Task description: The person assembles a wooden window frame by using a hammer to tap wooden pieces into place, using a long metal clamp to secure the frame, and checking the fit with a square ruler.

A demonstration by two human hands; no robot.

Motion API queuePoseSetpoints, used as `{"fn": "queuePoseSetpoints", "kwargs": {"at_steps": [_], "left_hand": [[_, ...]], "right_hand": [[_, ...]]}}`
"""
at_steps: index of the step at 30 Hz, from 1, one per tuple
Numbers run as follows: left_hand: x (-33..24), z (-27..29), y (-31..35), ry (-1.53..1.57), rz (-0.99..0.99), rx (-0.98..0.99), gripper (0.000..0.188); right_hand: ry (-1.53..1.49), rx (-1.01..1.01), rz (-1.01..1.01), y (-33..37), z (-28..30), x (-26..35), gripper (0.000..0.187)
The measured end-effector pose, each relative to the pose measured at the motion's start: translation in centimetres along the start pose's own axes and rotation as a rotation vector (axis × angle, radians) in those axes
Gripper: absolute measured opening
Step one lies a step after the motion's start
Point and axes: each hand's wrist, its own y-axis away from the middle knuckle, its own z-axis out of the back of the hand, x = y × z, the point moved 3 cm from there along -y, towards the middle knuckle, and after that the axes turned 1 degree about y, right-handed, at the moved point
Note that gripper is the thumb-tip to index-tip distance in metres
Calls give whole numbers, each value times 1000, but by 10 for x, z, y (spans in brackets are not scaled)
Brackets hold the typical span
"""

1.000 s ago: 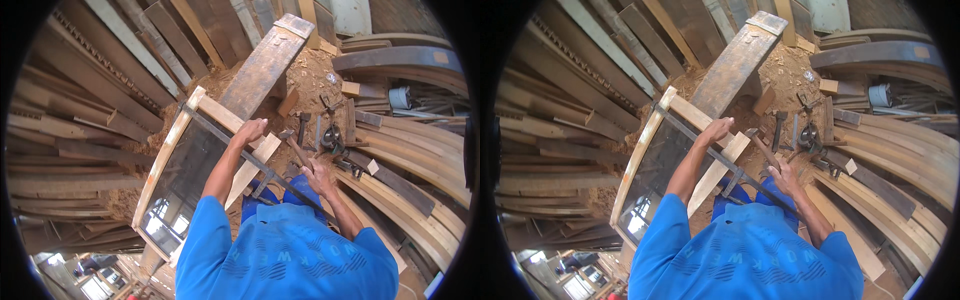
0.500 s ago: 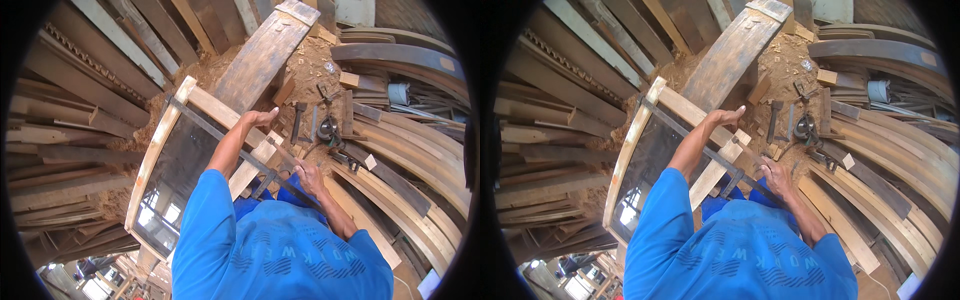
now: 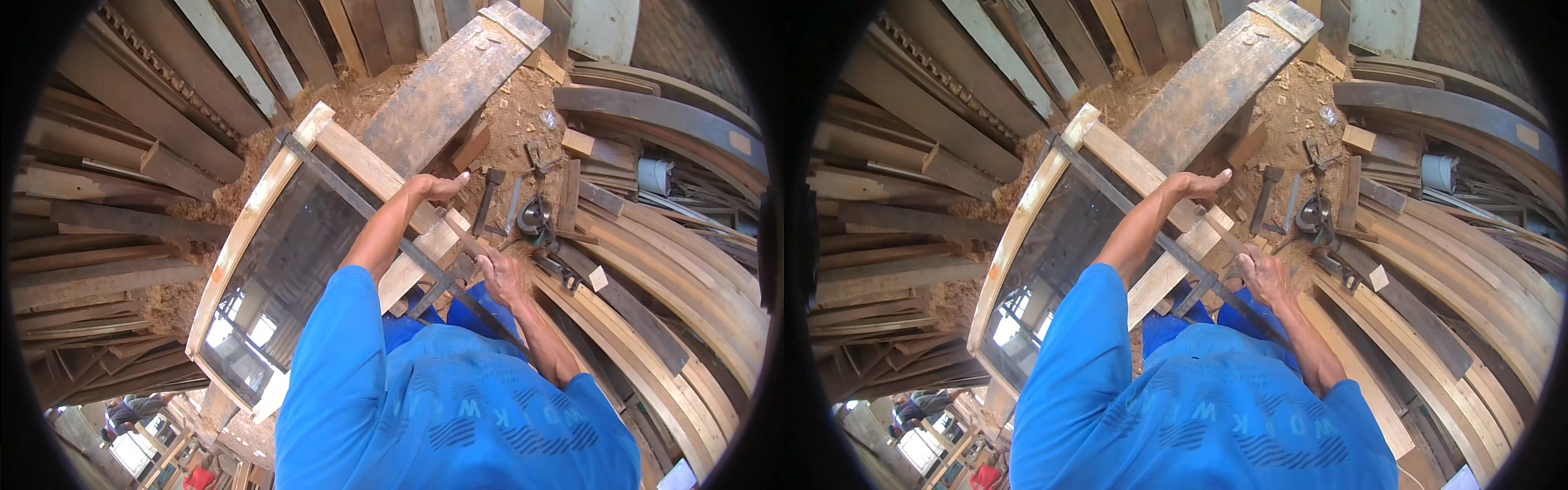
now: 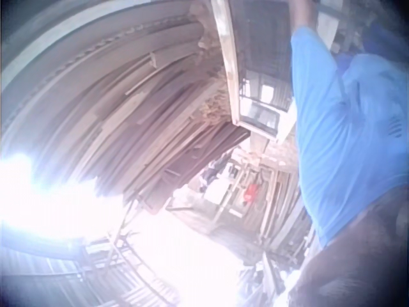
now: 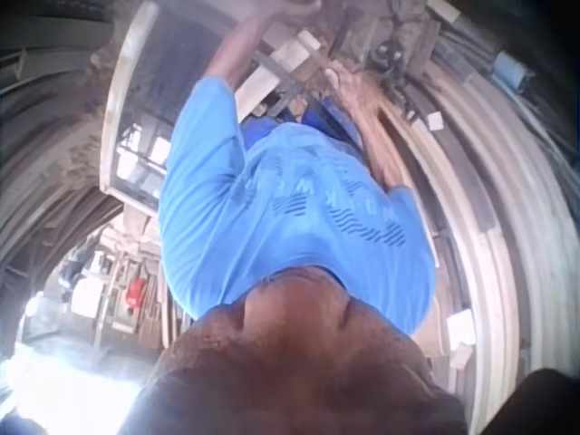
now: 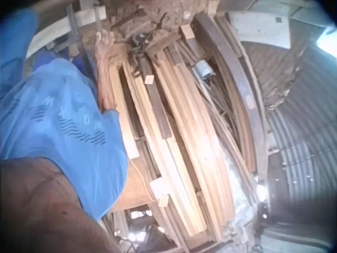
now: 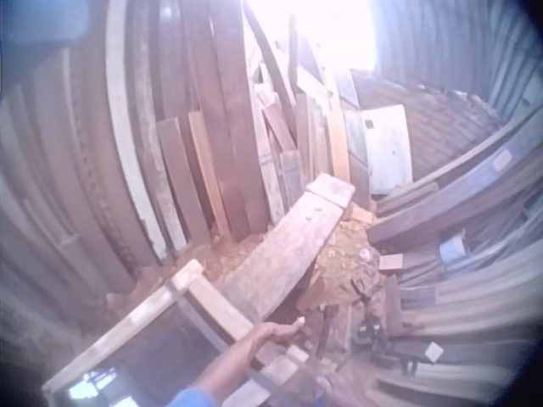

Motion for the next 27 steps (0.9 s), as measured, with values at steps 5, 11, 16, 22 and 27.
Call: {"fn": "queuePoseSetpoints", "kwargs": {"at_steps": [5,11,16,22,27], "left_hand": [[-5,2,4,171,19,-5,118],[-5,0,2,74,30,-27,113],[4,11,1,102,-85,-128,105],[18,3,41,-129,-360,-734,69],[35,-32,56,-586,-269,-726,73]], "right_hand": [[-143,-162,212,6,-5,-4,36],[-132,-85,107,6,-4,0,35],[-156,17,37,0,-9,-15,42],[-489,8,-214,13,30,-17,44],[-492,71,-139,-18,56,-4,57]]}}
